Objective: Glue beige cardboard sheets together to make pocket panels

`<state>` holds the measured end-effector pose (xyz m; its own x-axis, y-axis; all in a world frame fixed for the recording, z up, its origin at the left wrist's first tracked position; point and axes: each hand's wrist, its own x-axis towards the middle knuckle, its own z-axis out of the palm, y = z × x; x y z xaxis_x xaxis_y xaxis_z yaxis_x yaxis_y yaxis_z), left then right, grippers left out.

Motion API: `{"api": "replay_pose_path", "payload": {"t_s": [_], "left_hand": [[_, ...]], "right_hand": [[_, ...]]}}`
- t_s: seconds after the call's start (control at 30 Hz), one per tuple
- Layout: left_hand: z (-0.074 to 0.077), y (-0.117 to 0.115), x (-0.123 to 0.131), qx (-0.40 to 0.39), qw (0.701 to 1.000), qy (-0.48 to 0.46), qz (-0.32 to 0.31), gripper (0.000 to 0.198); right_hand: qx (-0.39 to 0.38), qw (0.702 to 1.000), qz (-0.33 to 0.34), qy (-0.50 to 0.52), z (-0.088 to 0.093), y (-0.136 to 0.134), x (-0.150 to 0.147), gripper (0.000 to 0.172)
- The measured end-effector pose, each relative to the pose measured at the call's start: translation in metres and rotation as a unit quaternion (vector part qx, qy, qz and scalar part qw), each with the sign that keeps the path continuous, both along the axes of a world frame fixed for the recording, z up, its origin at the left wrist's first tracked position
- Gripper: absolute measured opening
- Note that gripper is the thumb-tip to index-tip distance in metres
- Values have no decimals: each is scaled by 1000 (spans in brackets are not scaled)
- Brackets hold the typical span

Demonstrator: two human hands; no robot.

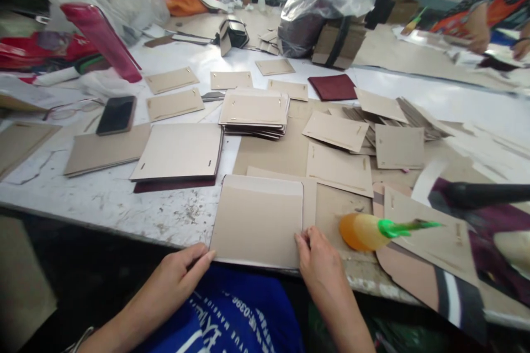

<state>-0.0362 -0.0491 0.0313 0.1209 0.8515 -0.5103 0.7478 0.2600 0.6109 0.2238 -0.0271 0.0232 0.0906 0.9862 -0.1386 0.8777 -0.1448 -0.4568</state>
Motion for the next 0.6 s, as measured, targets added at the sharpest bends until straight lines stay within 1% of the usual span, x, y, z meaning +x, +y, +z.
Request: {"api": "replay_pose_path", "payload": {"t_s": [0.13, 0.33, 0.6], "left_hand": [[1, 1, 0, 5, 1000, 1, -2, 33], [-1, 3, -1, 3, 1000, 10, -10, 34], [0, 4, -2, 16, 1000, 15, -17, 34]], "right_hand": [[-14, 1000, 2, -28, 0, -1, -1, 20], [-58, 994, 1, -91, 3, -3, -6, 17], [-99, 988, 3, -121, 10, 0, -10, 16]]}}
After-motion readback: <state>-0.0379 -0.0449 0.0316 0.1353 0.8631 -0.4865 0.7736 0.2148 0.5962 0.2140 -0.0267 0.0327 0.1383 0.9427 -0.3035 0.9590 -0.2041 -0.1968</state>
